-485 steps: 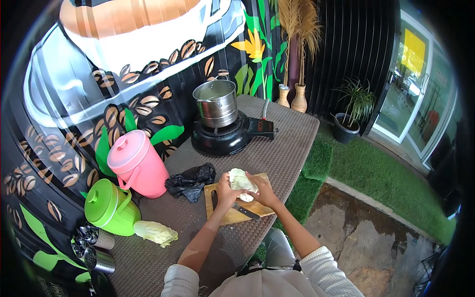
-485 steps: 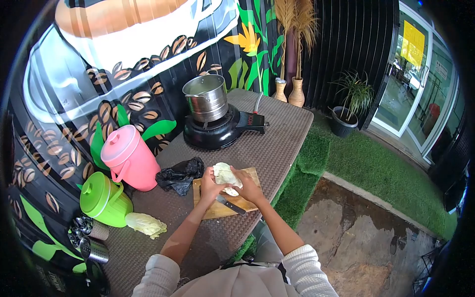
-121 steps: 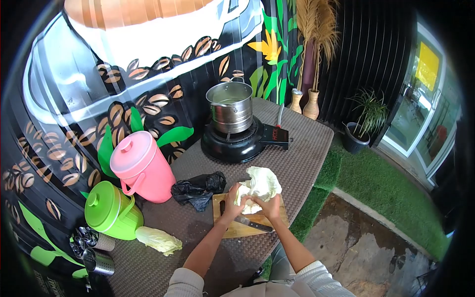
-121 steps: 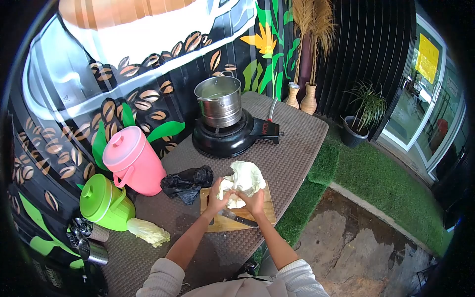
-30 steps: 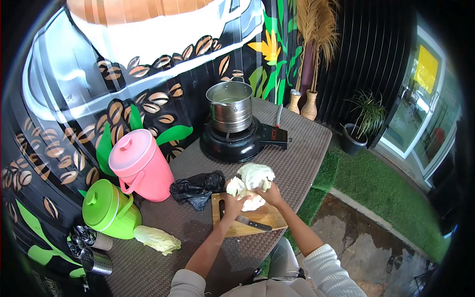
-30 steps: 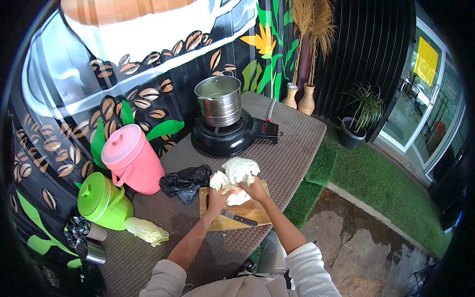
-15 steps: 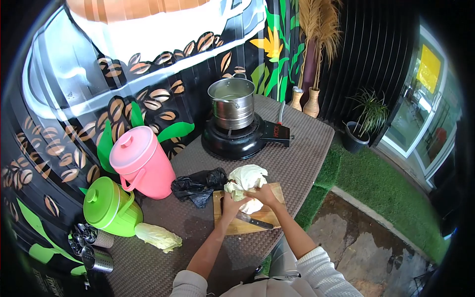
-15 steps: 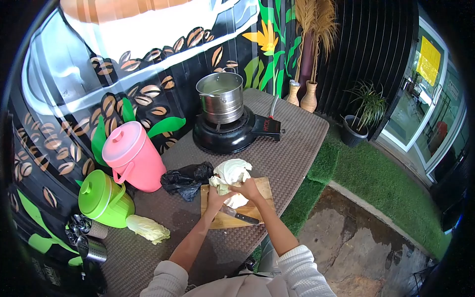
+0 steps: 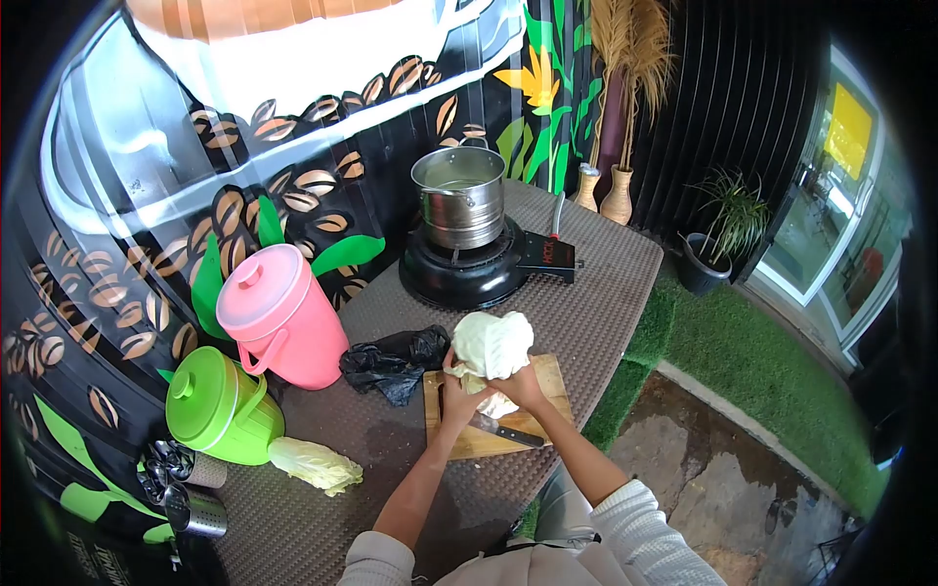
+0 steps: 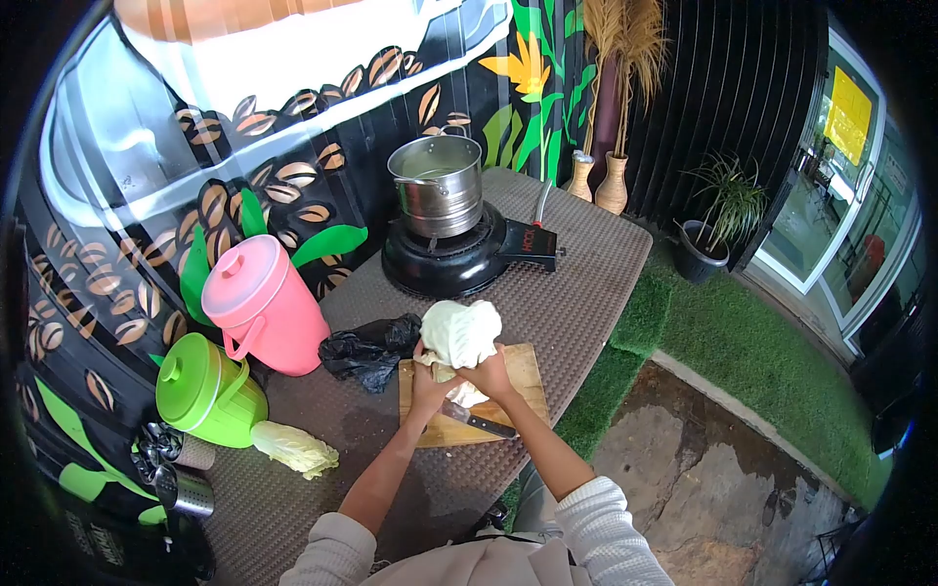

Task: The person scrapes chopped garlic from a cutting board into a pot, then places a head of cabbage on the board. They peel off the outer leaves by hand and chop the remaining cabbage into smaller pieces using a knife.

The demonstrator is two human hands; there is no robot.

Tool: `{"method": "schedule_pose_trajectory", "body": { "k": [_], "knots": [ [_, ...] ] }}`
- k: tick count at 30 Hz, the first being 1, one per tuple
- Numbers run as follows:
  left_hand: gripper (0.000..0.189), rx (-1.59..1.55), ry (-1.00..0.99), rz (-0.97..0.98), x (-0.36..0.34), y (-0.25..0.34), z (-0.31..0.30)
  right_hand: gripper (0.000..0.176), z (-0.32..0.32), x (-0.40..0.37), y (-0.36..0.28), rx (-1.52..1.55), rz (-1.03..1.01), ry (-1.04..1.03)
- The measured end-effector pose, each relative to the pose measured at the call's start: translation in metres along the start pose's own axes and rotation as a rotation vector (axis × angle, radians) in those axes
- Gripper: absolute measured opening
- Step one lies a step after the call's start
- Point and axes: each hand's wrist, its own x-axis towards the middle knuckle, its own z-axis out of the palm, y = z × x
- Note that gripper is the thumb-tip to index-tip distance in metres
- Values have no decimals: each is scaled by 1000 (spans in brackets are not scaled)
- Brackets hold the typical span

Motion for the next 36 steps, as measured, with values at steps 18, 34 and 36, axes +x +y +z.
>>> {"method": "schedule_pose_trajectory", "body": {
  "k": [18,34,36],
  "knots": [
    [101,281,140,118,-3,30,40,29,-27,-9,0,498,536,61],
    [94,293,190,169,-8,28,38,16,-21,1,42,1149,857,635],
    [92,137,272,65,-15,-3,16,19,-22,-9,49,886,878,553]
  ]
}}
